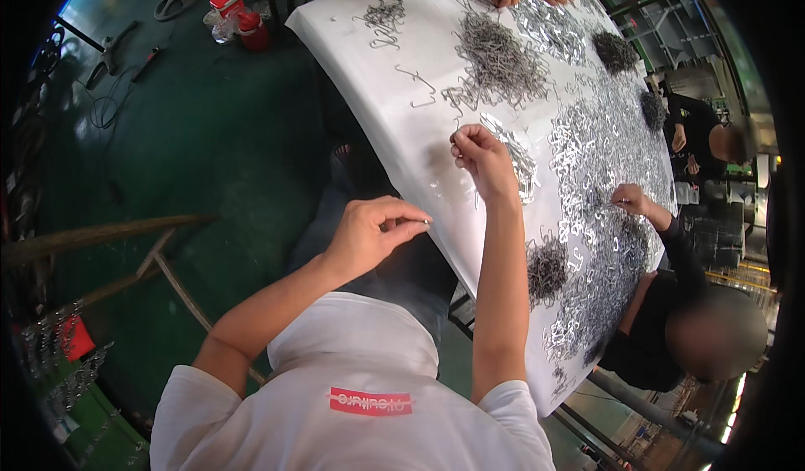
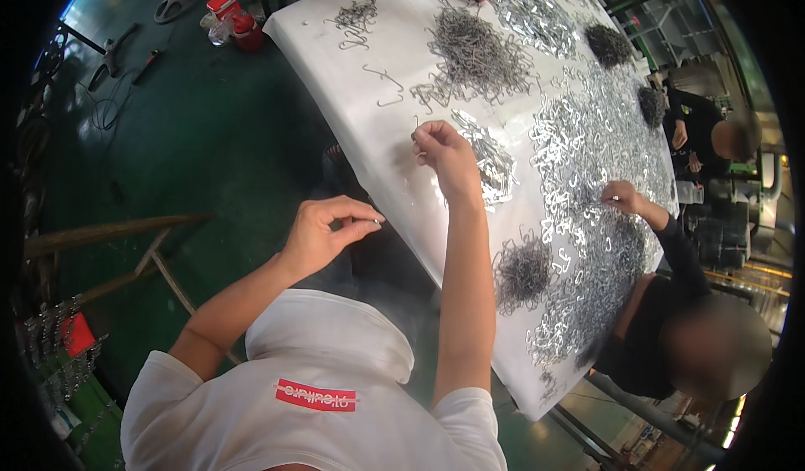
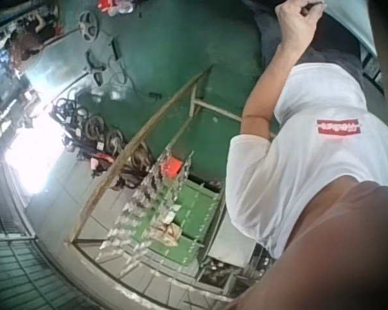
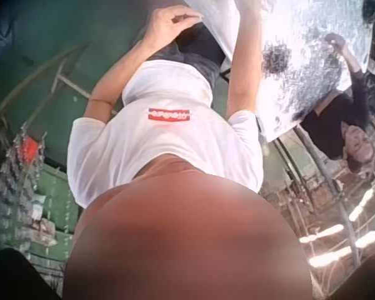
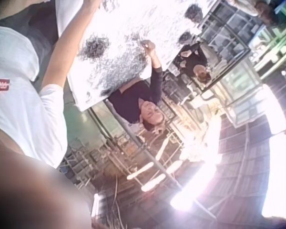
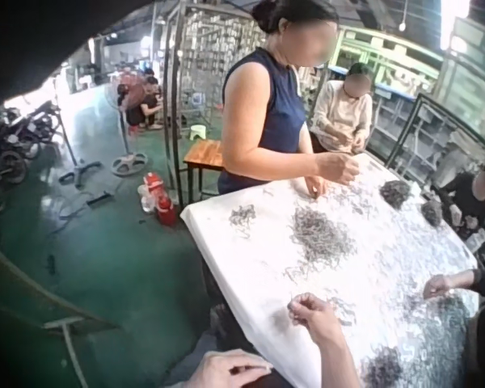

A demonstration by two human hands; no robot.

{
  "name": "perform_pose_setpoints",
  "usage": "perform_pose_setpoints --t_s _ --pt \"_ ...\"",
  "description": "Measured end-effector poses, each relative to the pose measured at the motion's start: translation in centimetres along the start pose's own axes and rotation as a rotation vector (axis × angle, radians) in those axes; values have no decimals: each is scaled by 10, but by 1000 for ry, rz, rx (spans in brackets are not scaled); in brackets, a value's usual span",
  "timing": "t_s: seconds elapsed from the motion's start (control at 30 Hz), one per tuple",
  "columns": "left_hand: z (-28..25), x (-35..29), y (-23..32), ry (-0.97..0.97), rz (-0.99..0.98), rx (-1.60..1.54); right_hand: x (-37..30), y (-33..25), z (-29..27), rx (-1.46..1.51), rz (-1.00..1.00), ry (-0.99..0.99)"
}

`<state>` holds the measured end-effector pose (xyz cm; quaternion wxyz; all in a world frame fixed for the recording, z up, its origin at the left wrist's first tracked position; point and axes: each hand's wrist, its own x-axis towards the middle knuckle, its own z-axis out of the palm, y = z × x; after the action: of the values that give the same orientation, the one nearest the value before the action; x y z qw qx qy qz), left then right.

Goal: The person picks small metal hooks and clips from a table and links them together by hand. They repeatedly form short chains and hang them on a nearby metal rack. The process continues with multiple units assembled and hung.

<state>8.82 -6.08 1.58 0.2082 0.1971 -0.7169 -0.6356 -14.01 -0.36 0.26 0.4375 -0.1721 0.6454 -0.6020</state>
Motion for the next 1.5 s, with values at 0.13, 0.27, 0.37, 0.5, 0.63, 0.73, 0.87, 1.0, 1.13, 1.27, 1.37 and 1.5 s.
perform_pose_setpoints --t_s 0.13,0.27,0.37,0.5,0.63,0.73,0.87,1.0,1.13,1.27,1.37,1.5 --pt "5 -2 0 21 38 39 -78 7 20 104 -47 116" --pt "10 -6 1 47 51 58 -136 8 38 226 -57 119" --pt "15 -7 3 72 71 40 -151 16 48 237 -111 144" --pt "19 -7 5 76 108 55 -151 27 53 248 -162 186" --pt "22 -6 6 91 150 91 -148 34 58 270 -210 260" --pt "26 -6 5 115 163 110 -145 40 65 269 -302 322" --pt "33 -4 1 181 252 99 -139 47 72 158 -491 402" --pt "23 33 -23 254 364 278 -137 51 70 110 -565 406" --pt "40 104 -52 164 561 563 -135 54 70 90 -591 372" --pt "64 146 -66 -37 587 1024 -137 55 73 71 -549 360" --pt "75 157 -69 -127 593 1265 -140 56 75 47 -537 363" --pt "78 161 -68 -150 605 1376 -141 56 75 20 -545 362"
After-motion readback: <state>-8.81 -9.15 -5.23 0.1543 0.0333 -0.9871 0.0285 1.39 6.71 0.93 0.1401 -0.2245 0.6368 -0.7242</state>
